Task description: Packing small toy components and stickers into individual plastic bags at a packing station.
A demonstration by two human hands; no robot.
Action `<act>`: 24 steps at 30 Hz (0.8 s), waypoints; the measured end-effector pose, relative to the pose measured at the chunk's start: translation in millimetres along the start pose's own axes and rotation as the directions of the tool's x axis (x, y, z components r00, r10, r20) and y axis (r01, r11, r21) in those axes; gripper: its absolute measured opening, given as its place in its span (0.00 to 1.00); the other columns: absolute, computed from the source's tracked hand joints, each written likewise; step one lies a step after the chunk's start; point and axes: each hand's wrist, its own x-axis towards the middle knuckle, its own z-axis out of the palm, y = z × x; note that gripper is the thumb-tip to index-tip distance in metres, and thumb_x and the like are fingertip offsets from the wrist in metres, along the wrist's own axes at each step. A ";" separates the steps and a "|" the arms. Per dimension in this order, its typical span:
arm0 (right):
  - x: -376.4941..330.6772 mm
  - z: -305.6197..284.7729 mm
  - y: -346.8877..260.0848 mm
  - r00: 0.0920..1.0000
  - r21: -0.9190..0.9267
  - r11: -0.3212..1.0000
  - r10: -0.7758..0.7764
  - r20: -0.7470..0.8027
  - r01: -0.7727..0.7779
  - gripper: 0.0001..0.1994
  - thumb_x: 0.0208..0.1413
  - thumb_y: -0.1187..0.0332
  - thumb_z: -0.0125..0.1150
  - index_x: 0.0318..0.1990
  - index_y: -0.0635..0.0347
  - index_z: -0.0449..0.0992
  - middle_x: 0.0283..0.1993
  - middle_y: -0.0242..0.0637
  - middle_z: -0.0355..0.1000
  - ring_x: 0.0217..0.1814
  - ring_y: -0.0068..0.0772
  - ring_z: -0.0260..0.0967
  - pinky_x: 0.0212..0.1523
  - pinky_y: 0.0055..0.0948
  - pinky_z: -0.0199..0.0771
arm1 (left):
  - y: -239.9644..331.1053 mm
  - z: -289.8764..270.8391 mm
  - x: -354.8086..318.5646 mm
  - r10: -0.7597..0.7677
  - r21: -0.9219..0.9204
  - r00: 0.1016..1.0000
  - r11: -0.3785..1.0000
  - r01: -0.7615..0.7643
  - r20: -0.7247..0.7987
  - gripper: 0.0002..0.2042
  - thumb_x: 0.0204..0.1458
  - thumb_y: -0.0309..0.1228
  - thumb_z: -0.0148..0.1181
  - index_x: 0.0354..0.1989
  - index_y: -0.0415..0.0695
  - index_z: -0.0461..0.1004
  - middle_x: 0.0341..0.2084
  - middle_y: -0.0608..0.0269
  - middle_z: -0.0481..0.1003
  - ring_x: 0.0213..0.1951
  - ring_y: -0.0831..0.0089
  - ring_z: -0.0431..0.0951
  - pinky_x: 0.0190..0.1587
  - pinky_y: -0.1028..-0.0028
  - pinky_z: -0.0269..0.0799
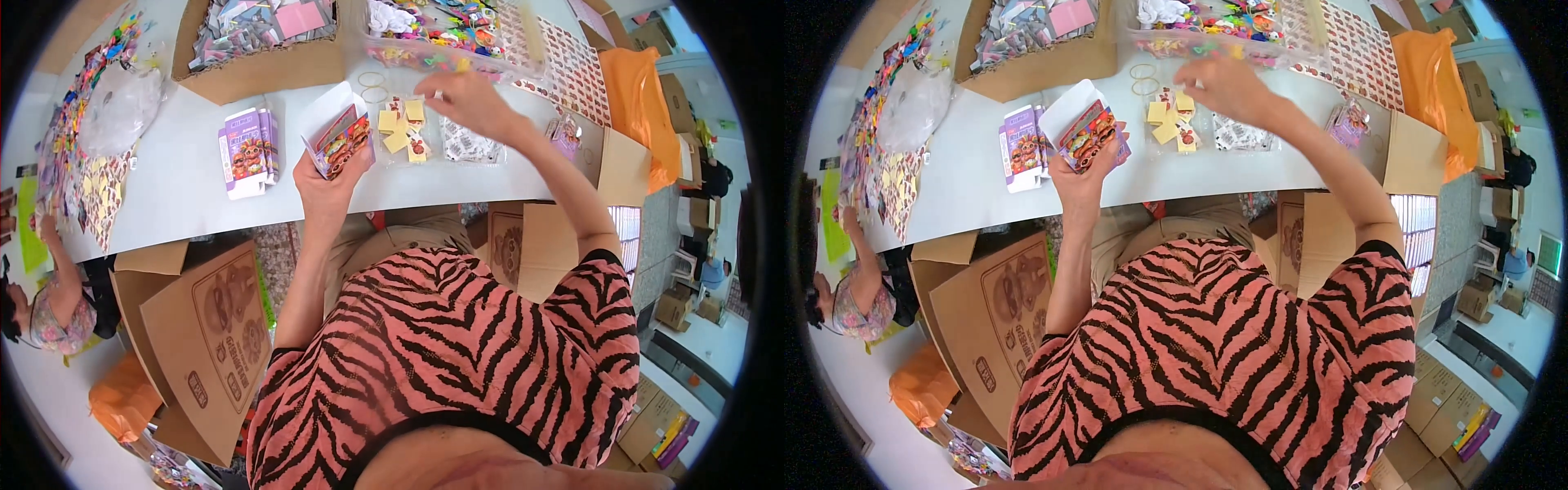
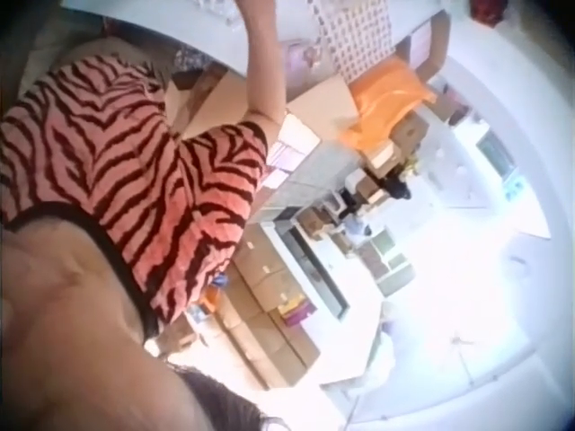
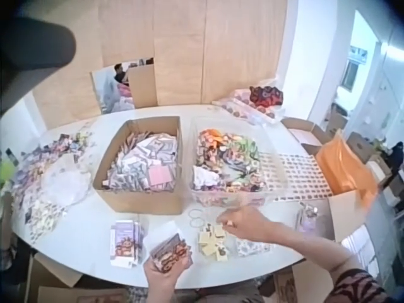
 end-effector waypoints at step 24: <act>-9.9 -27.4 -41.2 0.927 0.348 0.937 0.093 -0.363 0.042 0.04 0.47 0.73 0.63 0.31 0.61 0.77 0.31 0.35 0.74 0.30 0.30 0.69 0.35 0.26 0.68 | -44.7 10.7 -8.3 -0.153 0.139 0.980 0.981 0.135 0.130 0.18 0.47 0.22 0.62 0.48 0.34 0.71 0.37 0.63 0.77 0.38 0.80 0.74 0.41 0.79 0.71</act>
